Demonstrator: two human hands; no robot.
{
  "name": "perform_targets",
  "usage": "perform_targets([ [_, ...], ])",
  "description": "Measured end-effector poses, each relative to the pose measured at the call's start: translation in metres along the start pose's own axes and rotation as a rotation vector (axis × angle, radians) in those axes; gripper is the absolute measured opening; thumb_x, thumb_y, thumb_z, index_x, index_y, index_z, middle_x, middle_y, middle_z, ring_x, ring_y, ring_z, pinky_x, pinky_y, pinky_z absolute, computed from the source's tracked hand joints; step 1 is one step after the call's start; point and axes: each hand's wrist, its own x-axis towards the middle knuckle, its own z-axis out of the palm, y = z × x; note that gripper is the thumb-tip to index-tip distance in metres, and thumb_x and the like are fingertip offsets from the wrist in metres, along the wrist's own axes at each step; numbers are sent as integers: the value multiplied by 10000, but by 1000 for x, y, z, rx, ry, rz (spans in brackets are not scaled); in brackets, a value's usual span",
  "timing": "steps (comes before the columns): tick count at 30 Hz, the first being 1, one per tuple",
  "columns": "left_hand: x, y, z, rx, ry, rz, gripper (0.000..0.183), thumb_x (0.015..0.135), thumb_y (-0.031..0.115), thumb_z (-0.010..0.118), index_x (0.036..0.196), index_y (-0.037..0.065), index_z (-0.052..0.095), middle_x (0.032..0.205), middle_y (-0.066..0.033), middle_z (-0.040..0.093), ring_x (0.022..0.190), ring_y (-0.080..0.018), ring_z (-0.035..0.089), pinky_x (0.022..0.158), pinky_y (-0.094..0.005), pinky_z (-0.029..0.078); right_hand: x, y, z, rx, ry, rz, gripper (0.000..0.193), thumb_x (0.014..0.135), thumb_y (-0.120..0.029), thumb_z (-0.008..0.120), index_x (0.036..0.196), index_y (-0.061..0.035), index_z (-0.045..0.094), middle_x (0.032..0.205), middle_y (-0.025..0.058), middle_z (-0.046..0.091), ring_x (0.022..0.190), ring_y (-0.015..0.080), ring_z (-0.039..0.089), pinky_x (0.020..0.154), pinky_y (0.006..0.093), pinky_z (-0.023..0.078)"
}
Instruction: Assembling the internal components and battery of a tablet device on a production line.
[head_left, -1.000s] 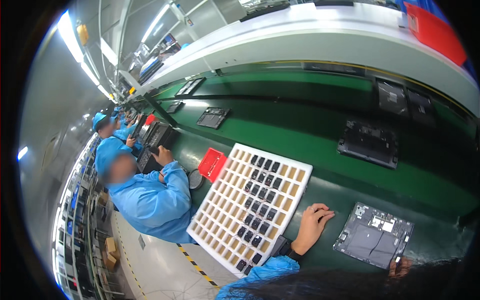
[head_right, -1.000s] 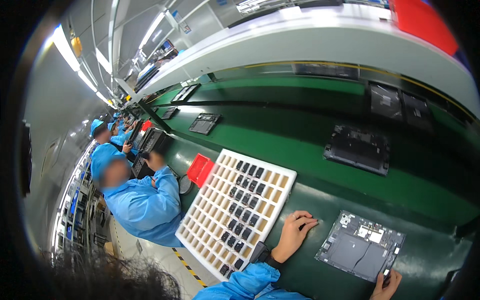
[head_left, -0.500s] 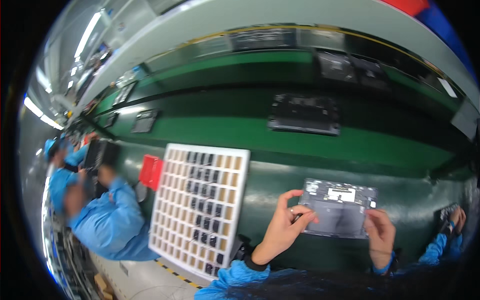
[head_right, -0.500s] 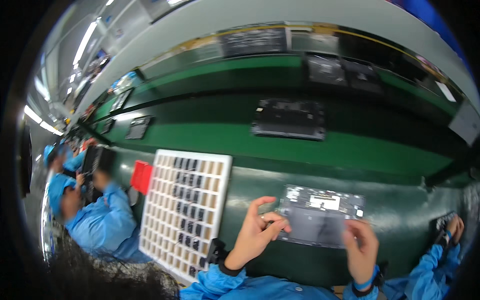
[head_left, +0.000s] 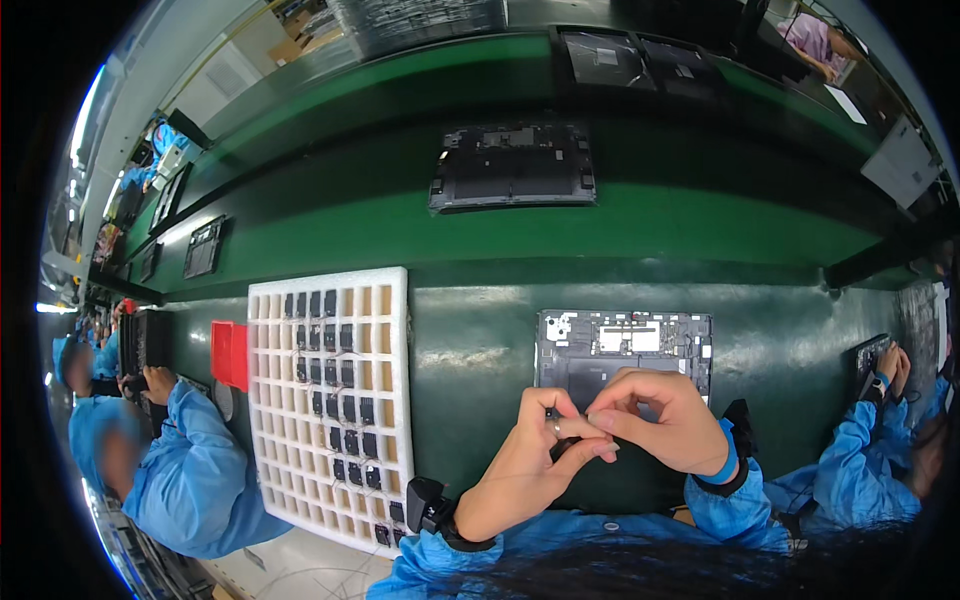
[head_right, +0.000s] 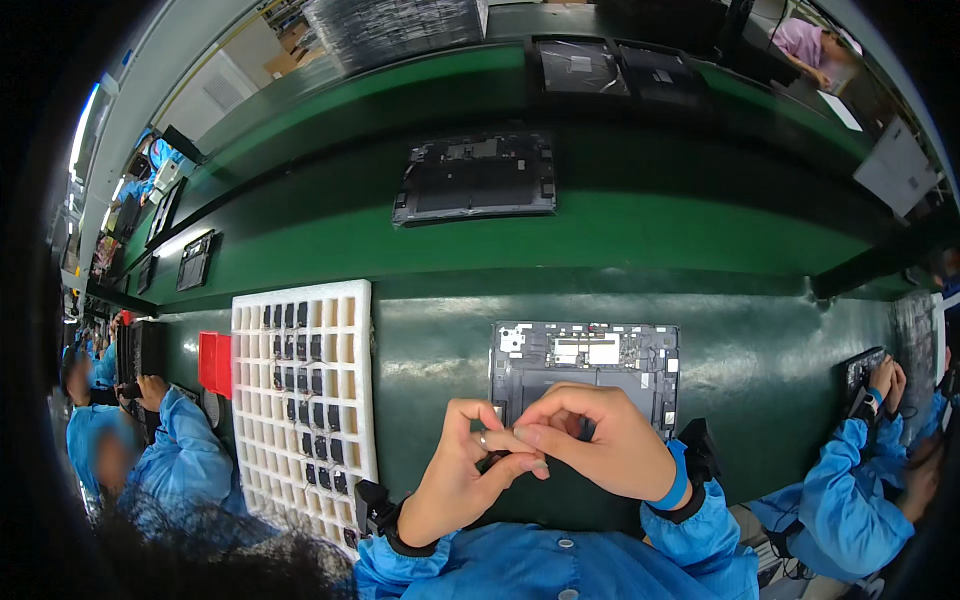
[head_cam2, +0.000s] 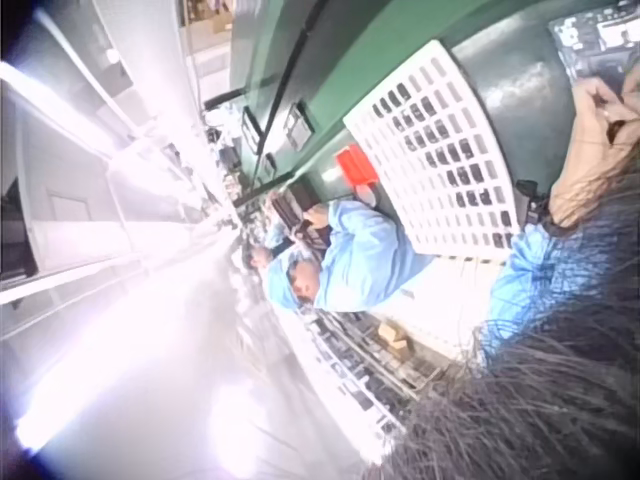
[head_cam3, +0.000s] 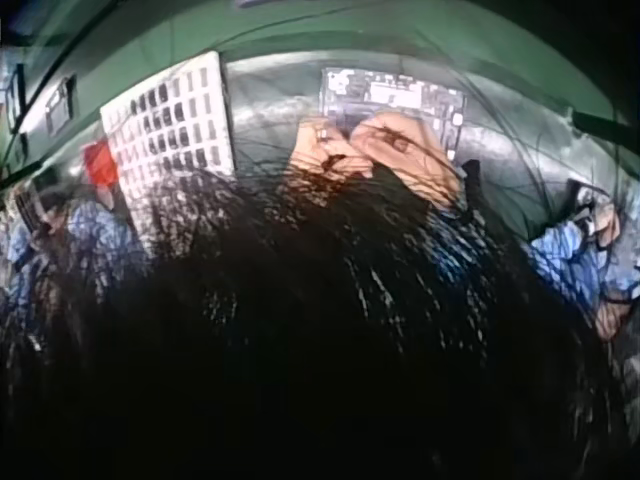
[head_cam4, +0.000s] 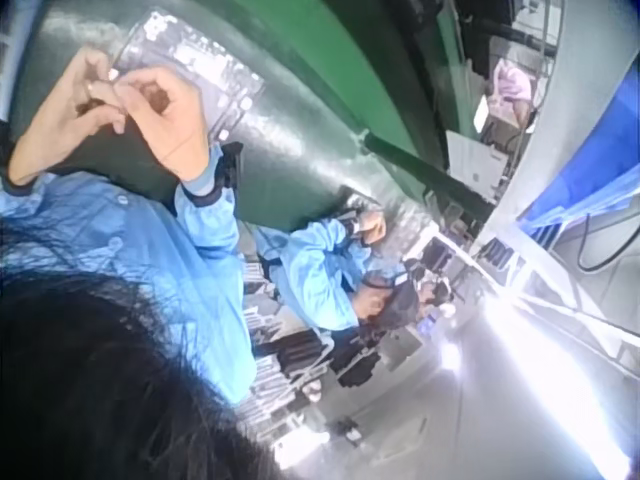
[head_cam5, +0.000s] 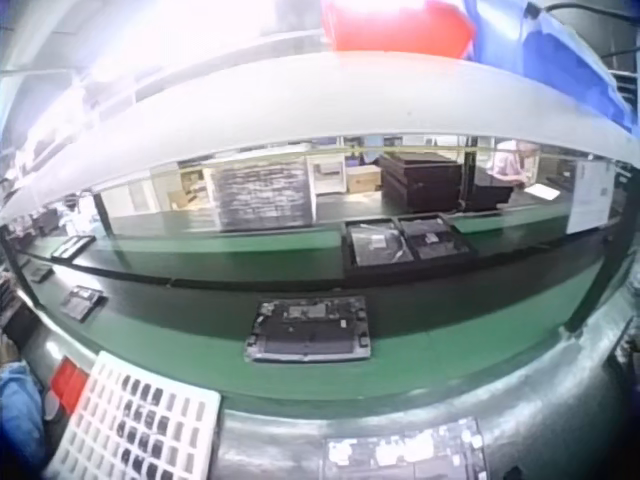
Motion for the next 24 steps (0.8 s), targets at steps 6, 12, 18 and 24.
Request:
perform_targets([
  [6, 6, 8, 2, -8, 163, 1, 333, 1075, 15, 687, 1319, 12, 460, 999, -84, 739, 841, -126, 678, 761, -255, 514, -1, 19, 1, 126, 141, -129, 114, 1042, -82, 756, 1126, -13, 790, 1011, 39, 756, 823, 65, 621, 724, 241, 475],
  [12, 18, 12, 13, 191, 315, 30, 80, 1045, 81, 761, 1078, 10, 744, 969, -24, 699, 766, -45, 570, 638, -202, 409, -1, 24, 11, 303, 211, -97, 143, 1057, -81, 738, 1148, 23, 772, 1058, 77, 760, 903, 100, 661, 799, 262, 528],
  [18, 19, 1, 14, 163, 357, 71, 85, 1066, 84, 730, 1097, 5, 729, 949, -14, 664, 783, -36, 551, 640, -197, 403, -5, 23, 7, 378, 294, -21, 203, 1100, -132, 684, 1172, 41, 764, 1064, 77, 758, 946, 127, 682, 840, 283, 553],
  [24, 19, 5, 12, 0, 328, -66, 102, 1080, 73, 706, 1117, -22, 710, 956, -23, 649, 821, -48, 559, 668, -196, 411, -8, 14, 14, 203, 359, -47, 213, 1111, -140, 661, 1159, 43, 758, 1031, 69, 735, 942, 126, 669, 857, 286, 543],
])
